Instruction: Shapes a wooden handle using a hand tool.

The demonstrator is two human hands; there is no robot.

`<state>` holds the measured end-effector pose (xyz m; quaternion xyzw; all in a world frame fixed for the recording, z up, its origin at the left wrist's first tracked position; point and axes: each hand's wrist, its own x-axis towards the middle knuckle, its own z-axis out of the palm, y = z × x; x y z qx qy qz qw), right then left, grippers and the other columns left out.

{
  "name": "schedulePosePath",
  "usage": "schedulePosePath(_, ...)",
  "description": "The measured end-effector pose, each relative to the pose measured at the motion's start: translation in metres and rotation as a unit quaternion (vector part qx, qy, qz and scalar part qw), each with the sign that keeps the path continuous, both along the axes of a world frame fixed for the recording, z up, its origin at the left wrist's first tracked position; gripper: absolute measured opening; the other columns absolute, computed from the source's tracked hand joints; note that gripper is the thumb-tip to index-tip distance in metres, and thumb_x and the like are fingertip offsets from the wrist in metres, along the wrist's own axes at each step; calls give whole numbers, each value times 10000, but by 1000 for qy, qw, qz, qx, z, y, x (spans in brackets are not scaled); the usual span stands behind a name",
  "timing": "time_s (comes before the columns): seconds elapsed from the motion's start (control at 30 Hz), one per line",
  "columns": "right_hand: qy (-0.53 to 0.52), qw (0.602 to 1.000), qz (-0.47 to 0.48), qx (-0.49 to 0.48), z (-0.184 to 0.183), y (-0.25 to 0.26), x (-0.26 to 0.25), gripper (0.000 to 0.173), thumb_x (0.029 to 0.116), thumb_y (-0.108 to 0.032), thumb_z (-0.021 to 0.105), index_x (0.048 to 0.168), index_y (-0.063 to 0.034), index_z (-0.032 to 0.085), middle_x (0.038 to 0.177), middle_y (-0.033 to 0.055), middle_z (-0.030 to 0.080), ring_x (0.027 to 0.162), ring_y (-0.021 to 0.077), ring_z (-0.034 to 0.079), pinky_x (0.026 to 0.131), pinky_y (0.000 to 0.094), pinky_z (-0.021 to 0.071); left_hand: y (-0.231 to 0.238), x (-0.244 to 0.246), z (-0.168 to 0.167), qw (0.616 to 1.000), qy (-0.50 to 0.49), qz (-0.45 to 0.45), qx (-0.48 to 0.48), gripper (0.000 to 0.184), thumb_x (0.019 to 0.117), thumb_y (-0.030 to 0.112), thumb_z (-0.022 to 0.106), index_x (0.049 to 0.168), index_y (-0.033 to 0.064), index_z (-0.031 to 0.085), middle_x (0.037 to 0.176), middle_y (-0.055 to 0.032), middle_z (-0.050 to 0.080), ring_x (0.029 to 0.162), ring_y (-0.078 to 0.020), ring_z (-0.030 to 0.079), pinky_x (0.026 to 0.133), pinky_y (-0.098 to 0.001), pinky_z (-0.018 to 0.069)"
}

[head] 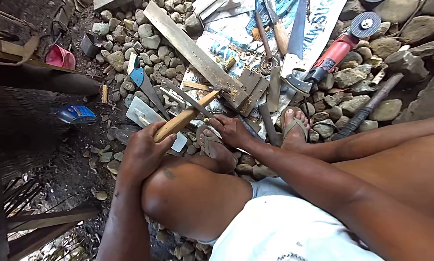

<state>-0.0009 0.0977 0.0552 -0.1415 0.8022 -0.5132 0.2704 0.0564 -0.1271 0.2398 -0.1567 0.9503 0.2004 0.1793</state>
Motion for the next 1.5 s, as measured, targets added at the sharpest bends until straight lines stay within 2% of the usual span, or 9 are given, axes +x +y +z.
schedulePosePath(0.13,27,999,25,-23,6,-4,6,556,1055,-629,395,1299,-225,688,725,50,674,617,223,654,568,502,548,1,1,-1,1000,-8,10,3,371,959,391,720,1295,241,673,887,-8,726,655,-147,678,594,-443,593)
schedulePosePath(0.27,-28,999,-7,24,-17,4,-11,551,1074,-597,379,1286,-199,696,866,107,731,785,288,711,722,582,564,-4,2,-3,1000,-12,16,12,389,959,409,716,1321,277,660,827,-6,715,587,-149,655,541,-438,584)
schedulePosePath(0.4,21,1000,14,-3,-4,0,1,525,1068,-601,389,1281,-231,693,750,49,689,646,221,672,584,508,559,-4,3,-5,999,-19,21,17,389,958,420,715,1320,288,657,868,-6,724,615,-151,673,559,-445,599)
schedulePosePath(0.53,-59,998,10,24,-27,4,-21,560,1075,-598,373,1318,-204,688,956,122,749,891,305,723,814,594,557,-7,4,-5,1000,-15,21,11,391,951,432,718,1315,300,660,824,0,717,588,-148,659,549,-447,592)
schedulePosePath(0.73,27,999,16,8,-12,-2,-5,549,1053,-630,401,1314,-240,685,765,64,703,677,249,689,612,535,564,-6,4,-5,999,-21,23,12,395,949,428,719,1320,310,656,835,6,722,606,-145,669,567,-444,599)
schedulePosePath(0.9,-92,993,-22,63,-47,9,-29,602,1067,-632,335,1287,-196,689,1030,131,749,976,327,721,874,616,545,-7,2,-4,999,-25,19,6,410,951,443,716,1327,294,650,829,-4,719,603,-150,669,567,-446,600)
schedulePosePath(1.07,-21,999,20,18,-21,3,-17,546,1064,-606,397,1351,-229,668,869,108,733,787,295,713,714,586,564,-5,2,-4,999,-25,26,7,402,945,427,728,1317,294,654,840,-14,724,615,-163,676,584,-462,602)
schedulePosePath(1.23,-136,986,-52,79,-58,14,-34,632,1072,-629,315,1312,-166,673,1094,171,733,1038,361,703,909,641,528,-6,3,-6,997,-26,57,36,401,936,410,743,1312,299,660,842,-6,741,618,-164,706,592,-433,637)
schedulePosePath(1.5,-86,995,-31,48,-52,0,-26,605,1071,-625,325,1306,-189,673,987,147,741,931,340,720,828,619,552,-2,-1,-5,978,22,126,163,325,1002,267,692,1306,157,659,835,-86,747,610,-226,730,566,-390,657)
